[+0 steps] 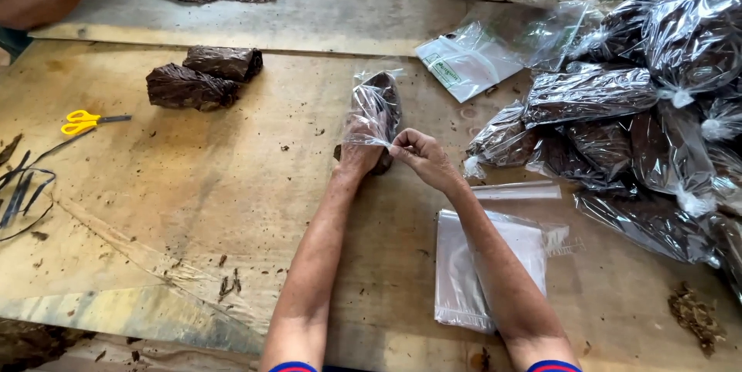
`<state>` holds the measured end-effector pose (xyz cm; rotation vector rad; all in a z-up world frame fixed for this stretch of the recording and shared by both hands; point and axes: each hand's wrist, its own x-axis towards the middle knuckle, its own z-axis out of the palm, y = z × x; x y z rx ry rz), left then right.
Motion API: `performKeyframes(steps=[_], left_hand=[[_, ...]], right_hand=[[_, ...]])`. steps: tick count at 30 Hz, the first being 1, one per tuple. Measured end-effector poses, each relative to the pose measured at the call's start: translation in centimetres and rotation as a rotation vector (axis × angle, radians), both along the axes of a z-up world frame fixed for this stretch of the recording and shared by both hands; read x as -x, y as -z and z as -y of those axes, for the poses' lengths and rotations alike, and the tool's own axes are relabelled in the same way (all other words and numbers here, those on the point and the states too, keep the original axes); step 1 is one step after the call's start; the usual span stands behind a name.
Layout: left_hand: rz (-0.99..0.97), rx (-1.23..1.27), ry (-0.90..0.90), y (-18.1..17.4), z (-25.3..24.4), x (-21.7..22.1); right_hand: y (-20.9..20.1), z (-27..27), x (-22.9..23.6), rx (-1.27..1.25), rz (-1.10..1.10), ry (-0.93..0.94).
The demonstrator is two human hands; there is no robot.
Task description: The person places rolled dark brown material into clear plastic bags, seals each bag, and sets it aside. The person repeats this process for several rolls, handling each roll individually and stacking the sealed packages on the table.
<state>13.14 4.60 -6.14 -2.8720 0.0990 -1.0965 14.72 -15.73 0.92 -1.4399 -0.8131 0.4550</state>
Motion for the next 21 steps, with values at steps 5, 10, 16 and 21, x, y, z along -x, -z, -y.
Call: performKeyframes(steps=[5, 10, 16, 21], left_hand=[[-0.449, 0.326, -0.220, -2.8, 2.6, -1.3], [-0.528, 0.209, -0.275, -6.4, 4.3, -1.8], [-0.523, 0.236, -0.374, -7.5, 5.9, -5.1], [-0.247, 0.399, -0.369, -4.7, 4.5, -7.3]], right_hand=[[-0.2, 0.9, -0.5, 0.031, 0.002, -0.006], [0.4, 1.7, -1.6, 0.058, -0.015, -0.010], [0.2, 2.7, -2.2, 0.033, -0.038, -0.003], [-0.8, 2.5, -1.6, -0.026, 0.054, -0.063]])
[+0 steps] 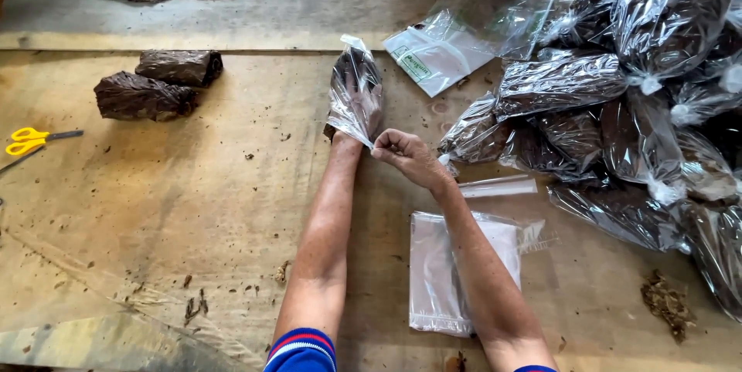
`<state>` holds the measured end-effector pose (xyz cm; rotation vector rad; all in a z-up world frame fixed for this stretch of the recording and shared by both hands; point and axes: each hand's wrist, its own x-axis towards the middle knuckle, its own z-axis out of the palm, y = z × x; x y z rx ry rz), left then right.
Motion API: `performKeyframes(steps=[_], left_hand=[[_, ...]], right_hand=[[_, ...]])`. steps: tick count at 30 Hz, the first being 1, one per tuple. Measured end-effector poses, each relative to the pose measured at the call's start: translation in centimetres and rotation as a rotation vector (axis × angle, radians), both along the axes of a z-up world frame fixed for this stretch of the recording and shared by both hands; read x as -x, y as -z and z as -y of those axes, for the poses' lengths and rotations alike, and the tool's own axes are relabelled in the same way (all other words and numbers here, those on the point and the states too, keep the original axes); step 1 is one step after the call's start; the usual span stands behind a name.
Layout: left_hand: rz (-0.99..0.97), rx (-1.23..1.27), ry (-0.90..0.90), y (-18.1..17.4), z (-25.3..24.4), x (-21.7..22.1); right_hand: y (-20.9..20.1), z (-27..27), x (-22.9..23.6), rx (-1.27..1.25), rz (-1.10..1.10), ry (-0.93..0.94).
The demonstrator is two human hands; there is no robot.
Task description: The person places rolled dark brown material into clear plastic bags, seals each bag, and sets it aside. The person repeats this process for several rolls, handling each roll individually and stacking the sealed packages on the table.
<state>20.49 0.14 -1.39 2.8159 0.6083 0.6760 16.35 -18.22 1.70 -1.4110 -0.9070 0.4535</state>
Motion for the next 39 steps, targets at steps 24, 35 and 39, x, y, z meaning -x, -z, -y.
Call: performKeyframes(steps=[24, 35, 39], left_hand=[[0.361, 1.834, 0.048, -16.4, 0.2, 19.8], [0.815, 0.800, 0.498, 3.0, -7.7, 25.1], [0.807, 1.204, 0.402, -1.8, -5.3, 25.6]], right_hand=[[-8.6, -1.6, 5.4, -0.276, -0.286, 0.380], [-9.8, -1.8, 7.2, -0.454, -0.419, 0.393], [-7.6, -1.5, 5.4, -0.464, -0.462, 0.375]])
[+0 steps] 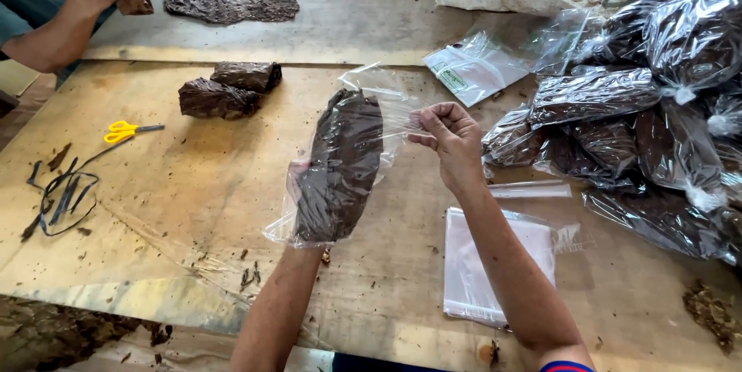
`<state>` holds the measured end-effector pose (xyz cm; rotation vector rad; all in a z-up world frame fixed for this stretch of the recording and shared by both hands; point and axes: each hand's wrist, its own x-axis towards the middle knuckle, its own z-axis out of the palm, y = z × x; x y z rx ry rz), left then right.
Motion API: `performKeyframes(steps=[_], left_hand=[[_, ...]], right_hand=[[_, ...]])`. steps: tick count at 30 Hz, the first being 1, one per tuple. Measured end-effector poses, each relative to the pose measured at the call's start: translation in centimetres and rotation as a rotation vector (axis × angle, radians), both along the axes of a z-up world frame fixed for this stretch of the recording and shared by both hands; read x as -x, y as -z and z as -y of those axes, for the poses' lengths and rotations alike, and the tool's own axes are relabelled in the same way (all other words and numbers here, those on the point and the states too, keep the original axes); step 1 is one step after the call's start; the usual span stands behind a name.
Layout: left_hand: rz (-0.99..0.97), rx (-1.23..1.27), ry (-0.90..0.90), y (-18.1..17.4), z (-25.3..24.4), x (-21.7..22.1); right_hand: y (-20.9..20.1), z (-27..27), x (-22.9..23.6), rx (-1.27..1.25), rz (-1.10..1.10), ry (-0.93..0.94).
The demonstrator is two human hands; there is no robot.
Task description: The person places rolled dark brown material into clear plastic bags, seals each bag, and sets it aside. The person repeats this process for several rolls, handling each roll individually and stacking the sealed packages on the table.
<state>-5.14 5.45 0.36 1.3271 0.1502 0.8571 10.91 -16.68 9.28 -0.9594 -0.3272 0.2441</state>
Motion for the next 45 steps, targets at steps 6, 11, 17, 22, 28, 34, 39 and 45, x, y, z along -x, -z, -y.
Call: performKeyframes(steps=[6, 11, 17, 22, 28, 34, 39, 45], left_hand=[[-0.129, 0.564, 0.164, -8.0, 4.1, -0.1], [-0.247, 1.050, 0.296, -12.6, 7.6, -0.3], [-0.244, 1.187, 0.250, -8.9, 6.8, -1.4], [-0.255, 1.120, 0.456, -3.2, 3.7, -3.1], [-0.099, 0.790, 0.436, -7.8, 7.0, -2.8], [-0.024, 0.850, 0.352, -4.6, 5.5, -6.4], [-0.030, 0.951, 0.268, -4.6, 3.5, -8.4], [0.020, 0.991, 0.308, -0.1, 2.2, -8.8]], right_hand=[[3.3, -2.2, 1.7, -0.163, -0.211, -0.440], [4.8, -4.8, 3.7, -0.226, -0.388, -0.412], [4.6, -3.5, 1.0, -0.211, -0.524, -0.279], [3.5, -2.1, -0.9, -0.281, -0.490, -0.147], [4.2, -2.2, -1.3, -0.385, -0.386, -0.238], [5.9, -4.1, 1.7, -0.099, -0.386, -0.359], [3.8, -2.8, 2.6, 0.028, -0.292, -0.517], [8.1, -2.8, -0.2, 0.246, -0.198, -0.420]])
